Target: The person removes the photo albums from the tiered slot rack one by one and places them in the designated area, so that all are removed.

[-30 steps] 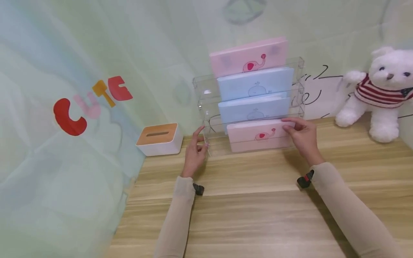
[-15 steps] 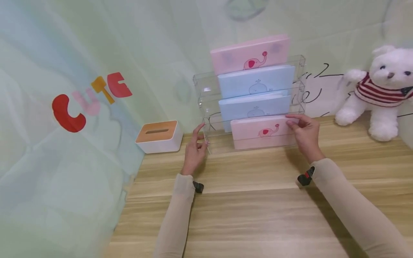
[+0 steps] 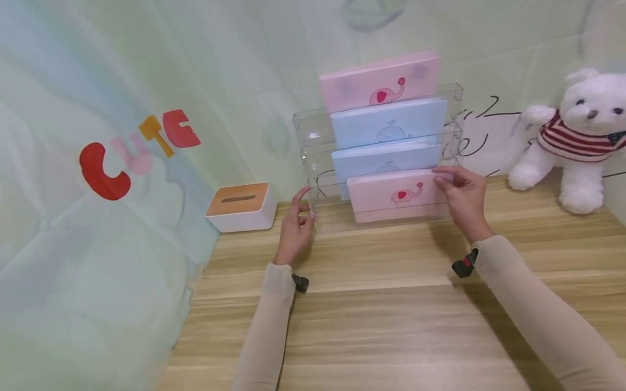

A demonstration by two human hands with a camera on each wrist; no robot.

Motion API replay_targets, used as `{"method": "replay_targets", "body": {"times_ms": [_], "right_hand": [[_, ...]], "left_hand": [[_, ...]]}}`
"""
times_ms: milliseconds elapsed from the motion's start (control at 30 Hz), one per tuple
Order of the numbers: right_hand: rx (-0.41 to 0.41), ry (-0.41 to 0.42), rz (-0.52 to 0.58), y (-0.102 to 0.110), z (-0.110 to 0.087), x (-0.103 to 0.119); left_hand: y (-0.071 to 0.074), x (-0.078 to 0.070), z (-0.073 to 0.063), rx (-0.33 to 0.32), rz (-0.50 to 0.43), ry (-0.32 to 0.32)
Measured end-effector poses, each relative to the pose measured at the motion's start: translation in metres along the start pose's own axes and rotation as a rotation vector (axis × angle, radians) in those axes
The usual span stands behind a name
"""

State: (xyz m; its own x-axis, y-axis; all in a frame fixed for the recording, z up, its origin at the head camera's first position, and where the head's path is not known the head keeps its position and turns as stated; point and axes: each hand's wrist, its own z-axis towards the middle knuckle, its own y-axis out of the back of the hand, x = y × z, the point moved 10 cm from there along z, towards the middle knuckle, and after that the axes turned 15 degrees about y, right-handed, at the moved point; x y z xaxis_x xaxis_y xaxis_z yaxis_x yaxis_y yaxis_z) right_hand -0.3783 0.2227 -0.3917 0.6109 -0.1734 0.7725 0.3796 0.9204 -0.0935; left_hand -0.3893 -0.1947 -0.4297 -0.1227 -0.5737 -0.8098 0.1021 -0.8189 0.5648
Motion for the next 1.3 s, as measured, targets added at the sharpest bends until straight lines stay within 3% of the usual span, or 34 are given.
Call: {"method": "replay_targets", "body": {"times_ms": [800,933,1100,1300], "right_hand": [[-0.106,0.070,0.178,-0.003,0.013,0.032],[-0.105,0.077,0.163,-0.002,0.013,0.042],[-0.083,0.053,0.141,0.001,0.014,0.051],[-0.082,0.010,0.189,0.002,0.009,0.053]], "left_hand": [[0.002,-0.003,-0.001,-0.004,0.000,-0.019],[0.002,-0.002,-0.002,0.002,-0.008,-0.013],[0.003,-0.003,-0.003,-0.002,-0.011,-0.018],[0.002,-0.004,-0.003,0.000,-0.004,-0.027]]}}
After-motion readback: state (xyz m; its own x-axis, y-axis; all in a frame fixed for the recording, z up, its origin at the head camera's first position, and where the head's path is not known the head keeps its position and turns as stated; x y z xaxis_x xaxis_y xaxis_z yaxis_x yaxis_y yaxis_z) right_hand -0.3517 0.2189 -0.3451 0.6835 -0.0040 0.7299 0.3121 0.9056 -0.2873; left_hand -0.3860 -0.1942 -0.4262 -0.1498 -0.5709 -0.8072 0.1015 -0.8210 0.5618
